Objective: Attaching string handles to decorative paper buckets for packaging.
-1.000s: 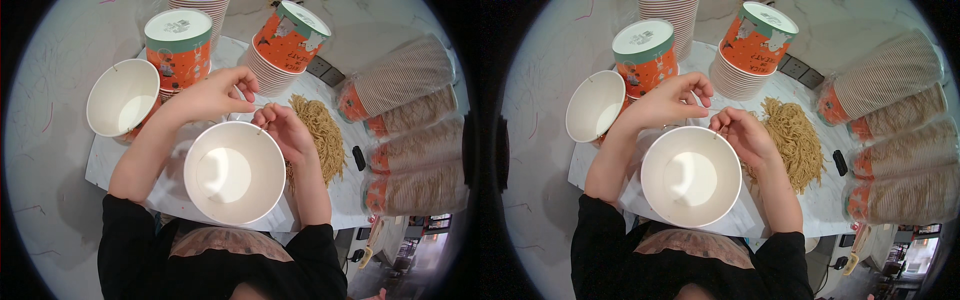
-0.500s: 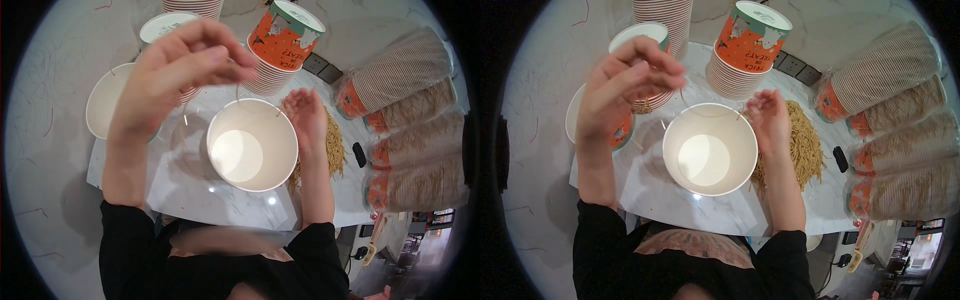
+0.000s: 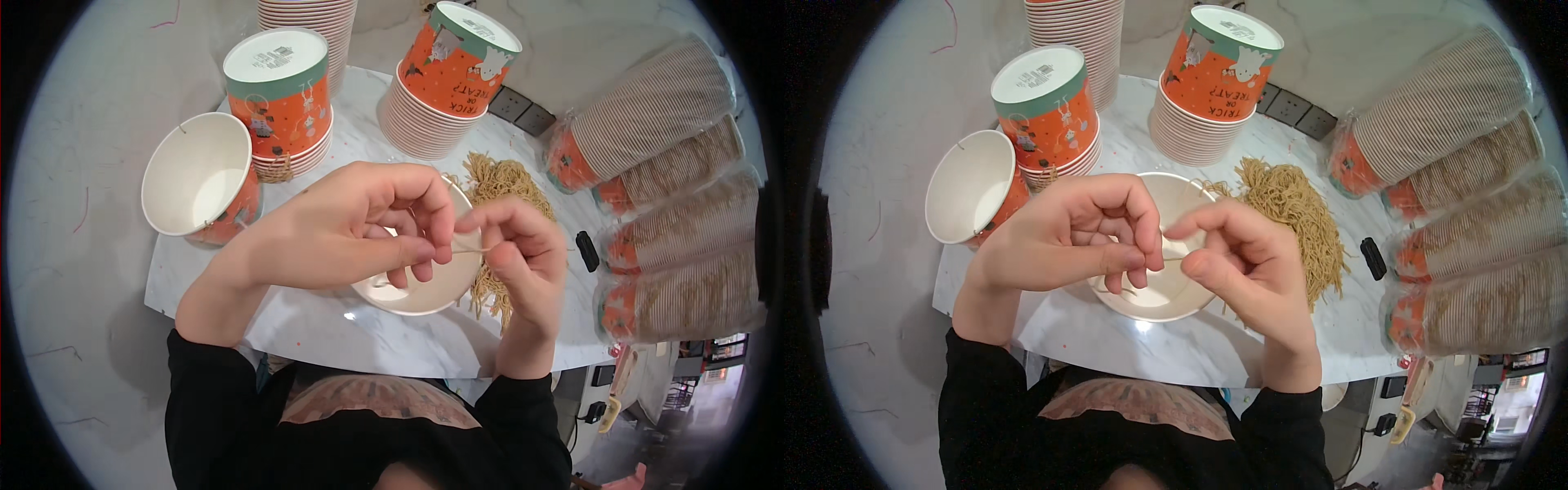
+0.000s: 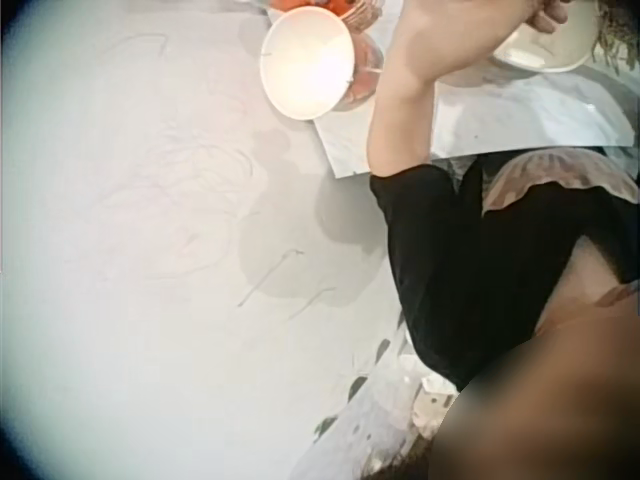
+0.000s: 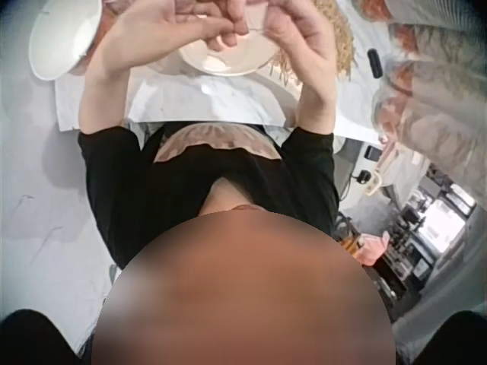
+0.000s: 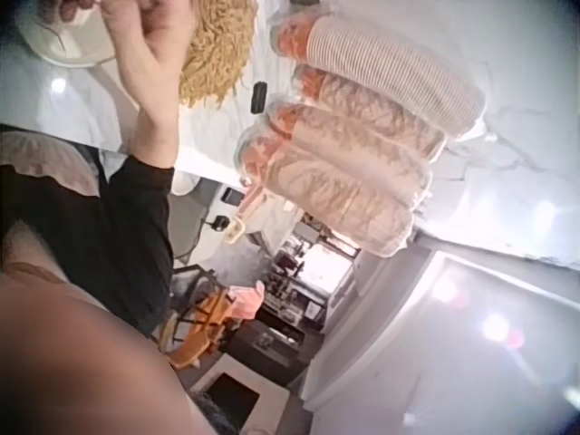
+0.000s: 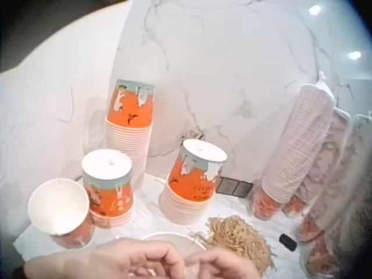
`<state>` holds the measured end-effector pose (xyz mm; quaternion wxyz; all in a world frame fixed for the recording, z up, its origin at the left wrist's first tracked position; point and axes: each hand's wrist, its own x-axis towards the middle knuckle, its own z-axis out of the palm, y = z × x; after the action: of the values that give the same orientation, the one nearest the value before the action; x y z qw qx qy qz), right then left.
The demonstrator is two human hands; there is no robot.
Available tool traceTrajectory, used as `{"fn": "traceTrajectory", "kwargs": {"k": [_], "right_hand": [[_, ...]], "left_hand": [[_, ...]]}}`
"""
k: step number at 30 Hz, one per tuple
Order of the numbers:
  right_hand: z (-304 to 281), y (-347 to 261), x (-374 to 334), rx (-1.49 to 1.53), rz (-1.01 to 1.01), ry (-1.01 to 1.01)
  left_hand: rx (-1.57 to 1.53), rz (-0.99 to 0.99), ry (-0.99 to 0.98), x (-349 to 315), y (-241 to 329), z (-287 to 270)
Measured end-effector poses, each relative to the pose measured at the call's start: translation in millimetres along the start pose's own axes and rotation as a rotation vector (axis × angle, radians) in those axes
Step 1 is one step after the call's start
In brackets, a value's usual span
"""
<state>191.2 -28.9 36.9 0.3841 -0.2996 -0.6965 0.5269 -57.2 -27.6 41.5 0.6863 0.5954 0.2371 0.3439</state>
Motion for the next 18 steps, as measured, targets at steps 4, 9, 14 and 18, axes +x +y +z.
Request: {"fn": "traceTrajectory", "kwargs": {"k": [4,9,14,18], "right_hand": [[-9,-11,2,-0.264,-0.088,0.158],[-44,-18,-11,-0.322,0.005,0.288],[-29,-18,11,-0.803,-0.377,-0.066],[18,6,8,-0.070,-0.033,0.091]], "left_hand": [[0.059,0.008,0.041,-1,-2,-3],[0.136,0.021,0.125,2,1,-4],[0.080,0.113,0.190,10,-10,10],[0.295,0.236,0.205,10,-23,13]]}}
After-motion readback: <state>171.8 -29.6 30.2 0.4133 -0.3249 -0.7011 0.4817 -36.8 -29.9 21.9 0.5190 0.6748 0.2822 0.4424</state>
